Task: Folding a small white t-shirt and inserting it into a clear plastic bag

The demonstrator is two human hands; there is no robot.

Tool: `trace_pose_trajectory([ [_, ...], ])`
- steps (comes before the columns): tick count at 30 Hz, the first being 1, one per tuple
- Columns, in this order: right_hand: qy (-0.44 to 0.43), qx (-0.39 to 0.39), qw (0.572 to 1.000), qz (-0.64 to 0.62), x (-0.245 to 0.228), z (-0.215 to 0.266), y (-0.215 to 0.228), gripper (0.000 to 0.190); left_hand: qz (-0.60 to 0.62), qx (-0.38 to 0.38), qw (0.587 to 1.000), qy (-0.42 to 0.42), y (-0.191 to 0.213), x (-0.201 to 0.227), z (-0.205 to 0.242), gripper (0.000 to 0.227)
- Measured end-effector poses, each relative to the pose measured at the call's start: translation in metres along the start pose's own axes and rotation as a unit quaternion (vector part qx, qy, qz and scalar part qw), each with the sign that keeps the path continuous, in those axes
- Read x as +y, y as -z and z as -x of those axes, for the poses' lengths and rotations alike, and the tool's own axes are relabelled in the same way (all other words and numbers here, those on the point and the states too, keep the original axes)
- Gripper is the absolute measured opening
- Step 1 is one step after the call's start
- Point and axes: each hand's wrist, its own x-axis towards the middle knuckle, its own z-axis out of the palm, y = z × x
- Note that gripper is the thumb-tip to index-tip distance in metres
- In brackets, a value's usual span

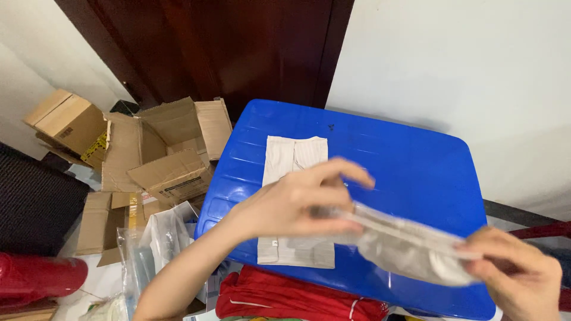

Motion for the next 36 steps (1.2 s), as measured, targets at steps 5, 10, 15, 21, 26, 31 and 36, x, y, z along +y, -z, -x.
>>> trace_pose_trajectory([
  [5, -0.096, 0.040, 0.981, 0.163, 0.012, -0.054, -0.009, 0.041, -0.106, 0.004, 0.993, 0.058, -0.021, -0.083, -0.021, 0.011],
  [10, 0.069, 0.109, 0.965, 0.228, 0.087, -0.097, 0.032, 0.007, -0.060, 0.124, 0.974, 0.181, -0.040, -0.130, -0.065, 0.046],
  [15, 0.088, 0.115, 0.954, 0.264, 0.095, -0.069, 0.038, 0.008, -0.061, 0.143, 0.983, 0.098, -0.071, -0.147, -0.049, 0.047],
  [21, -0.022, 0.034, 0.955, 0.293, 0.176, 0.010, 0.002, 0.013, -0.127, -0.034, 0.979, 0.158, -0.143, -0.208, 0.040, 0.043],
  [26, -0.035, -0.090, 0.944, 0.314, 0.169, 0.044, -0.018, 0.011, -0.122, -0.212, 0.929, 0.277, -0.154, -0.196, 0.065, 0.036],
  [31, -0.189, -0.014, 0.946, 0.263, 0.169, 0.028, 0.004, 0.016, -0.246, -0.171, 0.923, 0.241, -0.154, -0.133, 0.041, 0.047],
  [36, -0.188, 0.037, 0.918, 0.346, 0.178, -0.032, -0.008, 0.019, -0.165, -0.197, 0.942, 0.216, -0.217, -0.110, 0.031, 0.030],
])
